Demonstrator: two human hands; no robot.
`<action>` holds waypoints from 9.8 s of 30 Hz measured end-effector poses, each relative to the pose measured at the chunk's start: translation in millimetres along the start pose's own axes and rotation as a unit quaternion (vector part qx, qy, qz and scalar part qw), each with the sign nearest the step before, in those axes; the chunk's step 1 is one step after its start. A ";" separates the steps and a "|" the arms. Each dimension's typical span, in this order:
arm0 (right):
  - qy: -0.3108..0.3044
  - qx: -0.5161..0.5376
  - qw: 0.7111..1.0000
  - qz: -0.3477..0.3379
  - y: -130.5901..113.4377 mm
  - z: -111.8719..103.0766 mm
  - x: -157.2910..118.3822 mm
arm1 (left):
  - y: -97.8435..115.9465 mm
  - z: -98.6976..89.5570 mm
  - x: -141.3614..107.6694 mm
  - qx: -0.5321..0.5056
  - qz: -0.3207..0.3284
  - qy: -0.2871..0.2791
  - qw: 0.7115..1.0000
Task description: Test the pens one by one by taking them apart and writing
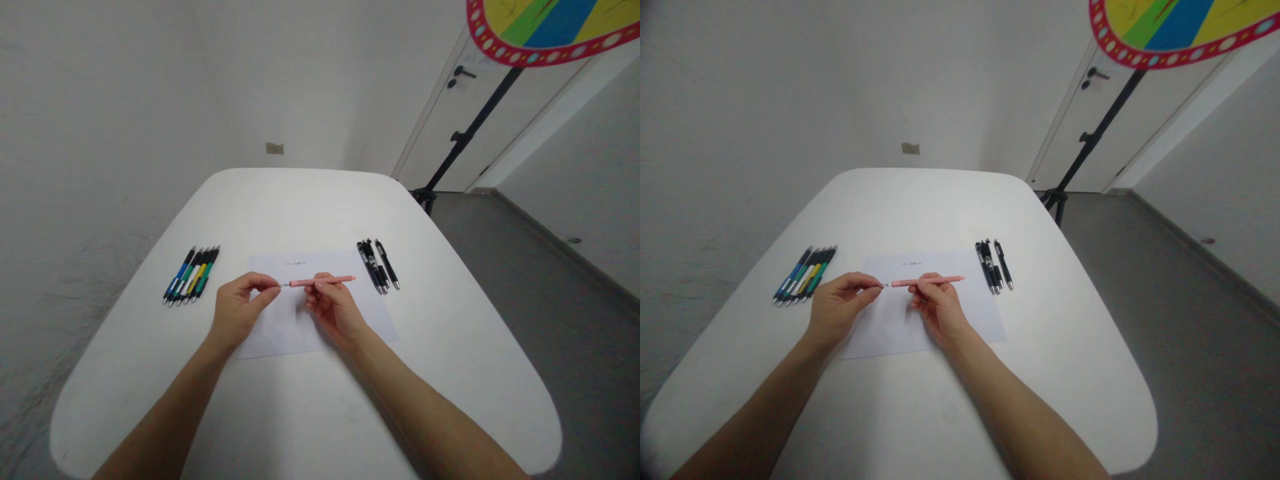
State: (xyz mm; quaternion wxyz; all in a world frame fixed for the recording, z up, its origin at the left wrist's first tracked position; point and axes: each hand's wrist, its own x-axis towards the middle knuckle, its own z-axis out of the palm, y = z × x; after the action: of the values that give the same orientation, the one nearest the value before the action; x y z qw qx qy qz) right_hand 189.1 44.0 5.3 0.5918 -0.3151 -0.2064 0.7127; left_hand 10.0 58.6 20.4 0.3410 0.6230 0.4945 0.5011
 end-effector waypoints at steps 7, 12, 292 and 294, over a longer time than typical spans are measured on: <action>-0.009 -0.007 1.000 0.000 -0.3 2.1 -1.6 | -1.6 1.9 -1.5 0.011 0.006 -0.013 1.000; -0.011 -0.013 1.000 0.003 -0.5 1.5 -1.6 | 0.0 2.4 -0.6 0.003 -0.011 0.013 1.000; 0.094 -0.141 0.977 -0.127 -22.3 -15.7 13.2 | -22.0 10.1 -7.3 0.317 0.164 -0.194 0.914; 0.111 -0.287 0.929 -0.204 -27.2 -18.6 12.3 | -22.1 10.1 -7.2 0.319 0.170 -0.197 0.911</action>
State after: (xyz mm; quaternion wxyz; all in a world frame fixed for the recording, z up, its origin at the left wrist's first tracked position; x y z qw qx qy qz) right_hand 220.2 60.3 7.5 0.6277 -0.5002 -0.3949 0.4471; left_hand 13.6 58.6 -4.7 0.1239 0.8592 0.4376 0.2343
